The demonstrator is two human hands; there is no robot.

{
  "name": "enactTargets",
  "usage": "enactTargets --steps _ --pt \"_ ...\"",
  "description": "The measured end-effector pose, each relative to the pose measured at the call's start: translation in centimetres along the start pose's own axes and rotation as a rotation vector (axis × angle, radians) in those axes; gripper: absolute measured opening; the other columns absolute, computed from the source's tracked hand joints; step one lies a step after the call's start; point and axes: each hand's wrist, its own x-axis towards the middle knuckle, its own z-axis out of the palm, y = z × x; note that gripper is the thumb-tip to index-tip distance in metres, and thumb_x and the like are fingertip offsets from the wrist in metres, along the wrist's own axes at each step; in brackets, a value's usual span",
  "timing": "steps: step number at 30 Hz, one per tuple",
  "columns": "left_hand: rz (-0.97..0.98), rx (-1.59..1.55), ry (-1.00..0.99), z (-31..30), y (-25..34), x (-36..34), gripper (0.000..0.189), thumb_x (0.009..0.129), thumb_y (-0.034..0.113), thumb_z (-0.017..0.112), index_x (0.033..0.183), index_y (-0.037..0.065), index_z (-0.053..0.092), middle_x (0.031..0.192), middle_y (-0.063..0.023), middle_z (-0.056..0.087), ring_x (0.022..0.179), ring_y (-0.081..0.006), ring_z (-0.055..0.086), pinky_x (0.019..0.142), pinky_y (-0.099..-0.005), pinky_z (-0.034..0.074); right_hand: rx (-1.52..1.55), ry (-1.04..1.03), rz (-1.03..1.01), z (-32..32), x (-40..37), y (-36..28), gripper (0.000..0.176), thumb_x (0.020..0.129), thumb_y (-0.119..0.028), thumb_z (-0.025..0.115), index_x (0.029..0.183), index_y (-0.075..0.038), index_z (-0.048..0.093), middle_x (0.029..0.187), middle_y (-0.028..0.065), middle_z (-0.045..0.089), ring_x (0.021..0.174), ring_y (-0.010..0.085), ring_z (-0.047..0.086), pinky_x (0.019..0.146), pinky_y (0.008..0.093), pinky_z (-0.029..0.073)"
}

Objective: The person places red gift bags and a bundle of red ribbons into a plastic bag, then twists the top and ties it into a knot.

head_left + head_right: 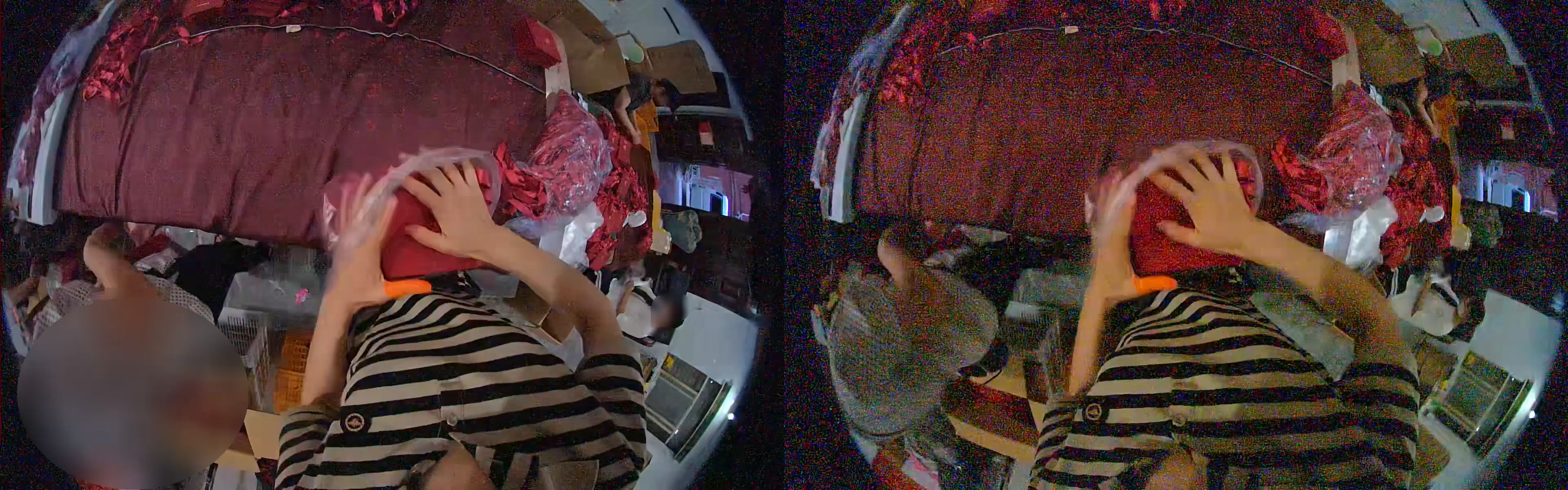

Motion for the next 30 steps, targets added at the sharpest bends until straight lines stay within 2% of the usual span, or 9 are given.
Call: enactTargets --steps 1,5,8,12,18,22,25,27,30 --pt "-0.068 0.010 -0.195 -0.5 0.8 -1.0 0.100 0.061 0.059 0.076 0.139 0.010 0.037 0.148 -0.0211 0.024 0.135 -0.0409 0.023 0.111 -0.0529 0.014 0.005 -0.004 -0.002 0.0 0.2 -0.2 0.068 0.080 -0.055 0.054 0.137 -0.021 0.041 0.136 0.0121 0.041 0.125 0.0348 0.035 0.103 0.0580 0.022" --pt "-0.085 -0.035 -0.085 -0.2 1.2 -2.4 0.084 0.061 0.030 0.081 0.136 0.020 0.045 0.145 -0.0237 0.027 0.133 -0.0444 0.027 0.106 -0.0547 0.026 0.021 0.051 -0.045 0.6 0.2 -0.2 0.071 0.079 -0.058 0.056 0.136 -0.017 0.042 0.128 0.0182 0.044 0.119 0.0362 0.041 0.099 0.0568 0.026" --pt "-0.093 0.056 -0.144 -0.2 1.3 -3.2 0.081 0.064 0.027 0.080 0.136 0.023 0.044 0.146 -0.0236 0.026 0.132 -0.0445 0.028 0.106 -0.0519 0.026 0.158 0.095 -0.021 1.2 0.4 0.5 0.078 0.077 -0.058 0.058 0.135 -0.010 0.039 0.124 0.0211 0.045 0.116 0.0372 0.044 0.098 0.0557 0.028" --pt "-0.415 -0.128 -0.221 -0.9 2.3 -2.7 0.077 0.069 0.025 0.078 0.138 0.027 0.043 0.147 -0.0212 0.025 0.133 -0.0424 0.028 0.108 -0.0479 0.025 0.117 0.063 -0.004 0.8 0.5 0.1 0.083 0.071 -0.054 0.065 0.130 -0.002 0.039 0.121 0.0207 0.047 0.112 0.0370 0.046 0.098 0.0524 0.030" --pt "-0.072 0.148 -0.199 -0.8 0.5 -4.1 0.076 0.069 0.011 0.072 0.138 0.017 0.042 0.148 -0.0201 0.025 0.132 -0.0398 0.032 0.106 -0.0455 0.029 0.074 0.010 -0.011 0.8 1.0 0.9 0.087 0.068 -0.058 0.066 0.130 -0.002 0.040 0.119 0.0226 0.049 0.109 0.0393 0.049 0.098 0.0524 0.033" --pt "-0.211 0.038 -0.243 -0.4 -0.3 -5.8 0.075 0.068 0.005 0.069 0.137 0.014 0.044 0.148 -0.0191 0.026 0.132 -0.0400 0.032 0.106 -0.0446 0.029 0.126 -0.060 0.005 -0.3 1.8 0.4 0.088 0.067 -0.061 0.066 0.129 -0.002 0.041 0.121 0.0249 0.049 0.111 0.0413 0.049 0.097 0.0518 0.035" --pt "-0.178 0.110 -0.198 0.2 0.1 -5.9 0.079 0.068 0.003 0.068 0.141 0.013 0.038 0.150 -0.0202 0.021 0.136 -0.0397 0.025 0.108 -0.0428 0.027 0.146 -0.026 -0.003 0.3 1.5 0.5 0.089 0.066 -0.061 0.068 0.128 -0.002 0.042 0.121 0.0249 0.050 0.110 0.0414 0.050 0.095 0.0494 0.037" --pt "-0.345 -0.021 0.054 1.0 0.8 -5.9 0.098 0.070 0.006 0.072 0.148 0.008 0.013 0.152 -0.0236 0.008 0.141 -0.0363 0.009 0.113 -0.0413 0.016 0.122 -0.013 0.004 0.4 0.9 0.5 0.090 0.067 -0.062 0.068 0.128 -0.002 0.041 0.120 0.0248 0.050 0.110 0.0416 0.050 0.095 0.0488 0.038" --pt "-0.417 -0.137 -0.049 2.0 1.8 -6.1 0.104 0.070 0.015 0.077 0.149 0.009 0.008 0.151 -0.0240 0.007 0.141 -0.0381 0.009 0.113 -0.0434 0.014 0.194 -0.077 0.144 0.6 -0.7 0.5 0.093 0.067 -0.069 0.063 0.129 -0.003 0.041 0.117 0.0249 0.053 0.108 0.0413 0.053 0.091 0.0515 0.041"
